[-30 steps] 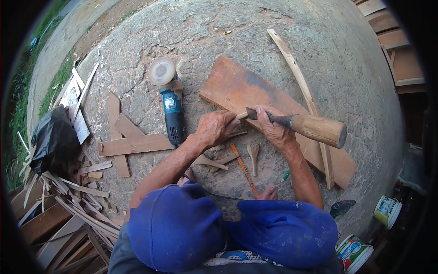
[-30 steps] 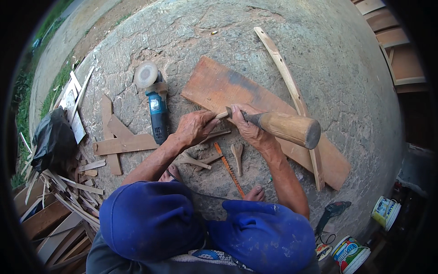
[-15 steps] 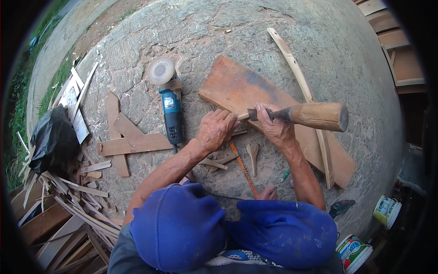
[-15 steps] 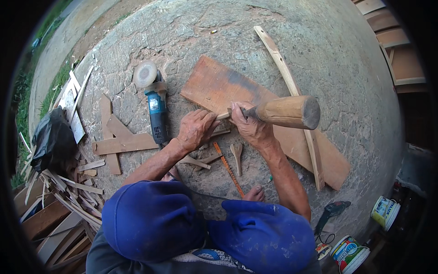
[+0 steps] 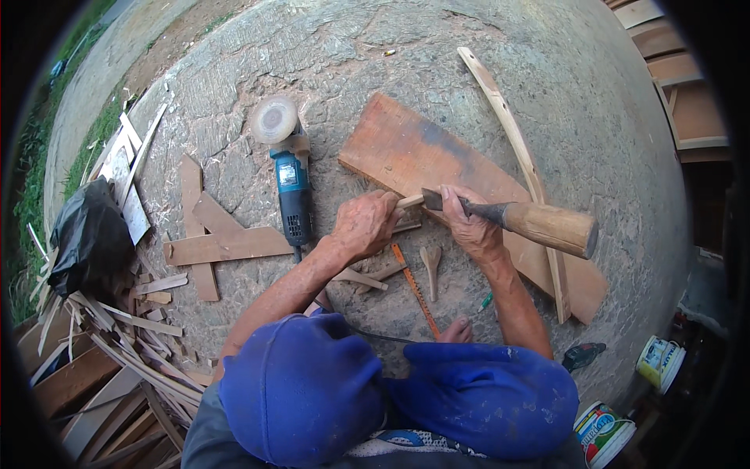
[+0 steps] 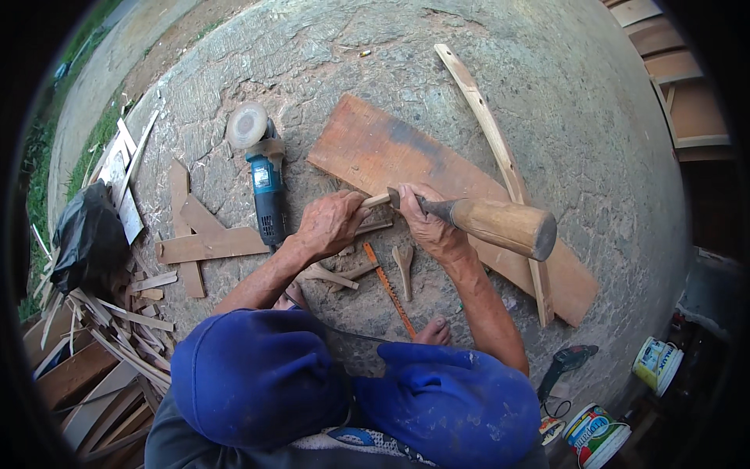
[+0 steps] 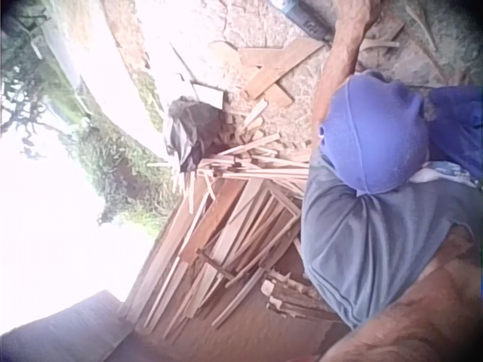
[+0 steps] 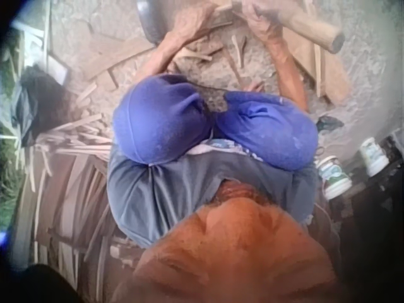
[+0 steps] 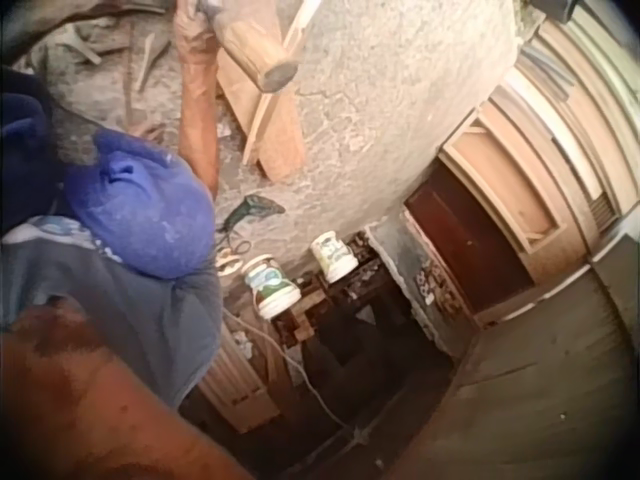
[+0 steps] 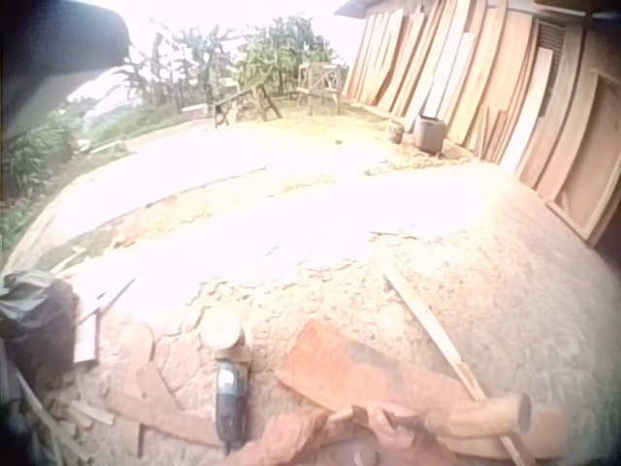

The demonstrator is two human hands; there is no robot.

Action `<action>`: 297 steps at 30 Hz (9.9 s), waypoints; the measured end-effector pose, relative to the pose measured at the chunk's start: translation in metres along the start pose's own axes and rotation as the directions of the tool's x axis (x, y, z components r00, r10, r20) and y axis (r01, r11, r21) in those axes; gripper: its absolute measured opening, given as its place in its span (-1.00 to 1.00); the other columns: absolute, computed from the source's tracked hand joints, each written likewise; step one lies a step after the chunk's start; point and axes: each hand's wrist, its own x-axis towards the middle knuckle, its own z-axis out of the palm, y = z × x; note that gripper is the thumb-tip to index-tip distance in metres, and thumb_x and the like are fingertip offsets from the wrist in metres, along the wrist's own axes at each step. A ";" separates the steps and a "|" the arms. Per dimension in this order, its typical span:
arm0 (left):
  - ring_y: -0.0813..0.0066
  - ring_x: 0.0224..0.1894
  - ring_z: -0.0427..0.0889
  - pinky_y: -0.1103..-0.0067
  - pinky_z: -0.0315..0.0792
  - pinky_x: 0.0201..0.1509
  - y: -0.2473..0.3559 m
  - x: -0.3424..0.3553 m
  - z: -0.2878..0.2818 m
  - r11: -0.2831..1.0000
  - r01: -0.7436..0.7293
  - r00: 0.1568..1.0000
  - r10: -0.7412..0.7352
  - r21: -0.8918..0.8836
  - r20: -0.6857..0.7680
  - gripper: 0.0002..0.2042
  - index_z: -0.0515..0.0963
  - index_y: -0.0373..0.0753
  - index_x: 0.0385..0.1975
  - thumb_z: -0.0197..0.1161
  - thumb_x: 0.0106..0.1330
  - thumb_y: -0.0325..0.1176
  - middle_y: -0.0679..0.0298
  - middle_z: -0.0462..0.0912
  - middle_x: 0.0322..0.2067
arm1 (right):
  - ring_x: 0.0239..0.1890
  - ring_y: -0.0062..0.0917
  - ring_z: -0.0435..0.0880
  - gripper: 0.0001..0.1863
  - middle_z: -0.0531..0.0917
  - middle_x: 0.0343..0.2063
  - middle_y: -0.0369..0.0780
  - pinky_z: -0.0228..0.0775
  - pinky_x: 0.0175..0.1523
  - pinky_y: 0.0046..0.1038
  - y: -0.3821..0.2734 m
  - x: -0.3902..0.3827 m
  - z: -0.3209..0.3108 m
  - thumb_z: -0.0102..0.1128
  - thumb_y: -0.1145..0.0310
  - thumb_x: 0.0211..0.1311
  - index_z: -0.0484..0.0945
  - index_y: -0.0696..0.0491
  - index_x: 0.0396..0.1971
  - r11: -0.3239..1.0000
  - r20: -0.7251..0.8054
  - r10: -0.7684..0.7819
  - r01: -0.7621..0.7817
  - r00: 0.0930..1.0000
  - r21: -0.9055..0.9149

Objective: The person sits on the ground and carves a long, thin piece of wood using a chisel and a power sander. They repeatedly shape the wood, inspect the fit of a smaller wooden piece into a hole, and smooth the edges.

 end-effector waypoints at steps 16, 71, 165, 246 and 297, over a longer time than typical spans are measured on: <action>0.12 -0.20 0.69 0.30 0.58 -0.19 0.001 -0.010 0.020 0.993 -0.096 0.956 0.112 0.072 -0.270 -0.80 0.57 -0.24 -0.17 0.27 0.38 -0.25 0.15 0.63 -0.31 | -0.23 -0.37 0.73 -0.55 0.66 -0.19 -0.21 0.60 -0.17 -0.41 -0.011 0.000 -0.004 0.32 0.63 0.21 0.50 0.05 0.10 0.988 0.037 0.093 -0.097 0.995 0.118; 0.13 -0.28 0.70 0.31 0.59 -0.24 0.002 -0.014 0.020 0.995 -0.080 0.970 0.065 -0.055 -0.232 -0.81 0.65 -0.20 -0.17 0.37 0.28 -0.31 0.19 0.64 -0.33 | -0.40 -0.36 0.64 -0.64 0.64 -0.31 -0.25 0.48 -0.30 -0.31 0.004 -0.020 0.008 0.35 0.51 0.25 0.53 0.02 0.04 0.923 0.098 0.317 -0.330 0.943 0.196; 0.72 -0.48 0.40 0.72 0.33 -0.41 0.025 -0.030 -0.008 0.252 0.119 0.993 -0.043 -0.960 0.112 -0.60 0.32 -0.17 0.38 0.04 0.61 -0.31 0.33 0.59 -0.28 | -0.14 -0.21 0.59 -0.63 0.53 -0.21 -0.11 0.51 -0.14 -0.21 0.012 0.001 -0.009 0.23 0.26 0.34 0.52 0.09 0.07 0.925 0.210 0.270 -0.193 0.940 -0.327; -0.06 -0.20 0.73 0.21 0.58 -0.14 0.189 0.014 -0.135 0.765 -0.636 0.767 0.641 -0.101 0.036 -0.72 0.56 -0.32 0.08 0.21 0.43 -0.43 -0.06 0.70 -0.30 | -0.60 -0.68 0.40 -0.28 0.48 -0.46 -0.28 0.37 -0.43 -0.53 -0.075 0.019 -0.184 -0.22 0.08 0.64 -0.19 -0.01 0.61 0.478 0.311 0.510 -0.565 0.802 0.673; 0.52 -0.05 0.72 0.50 0.57 0.11 0.206 0.089 -0.098 0.631 -0.423 0.870 0.483 -0.651 -0.097 -0.81 0.50 -0.30 -0.10 0.35 0.44 -0.41 0.17 0.77 -0.19 | -0.58 -0.61 0.58 -0.53 0.43 -0.28 -0.29 0.52 -0.61 -0.49 -0.032 0.022 -0.066 -0.13 -0.20 0.56 0.19 -0.15 0.13 -0.074 0.002 0.873 0.130 0.487 0.989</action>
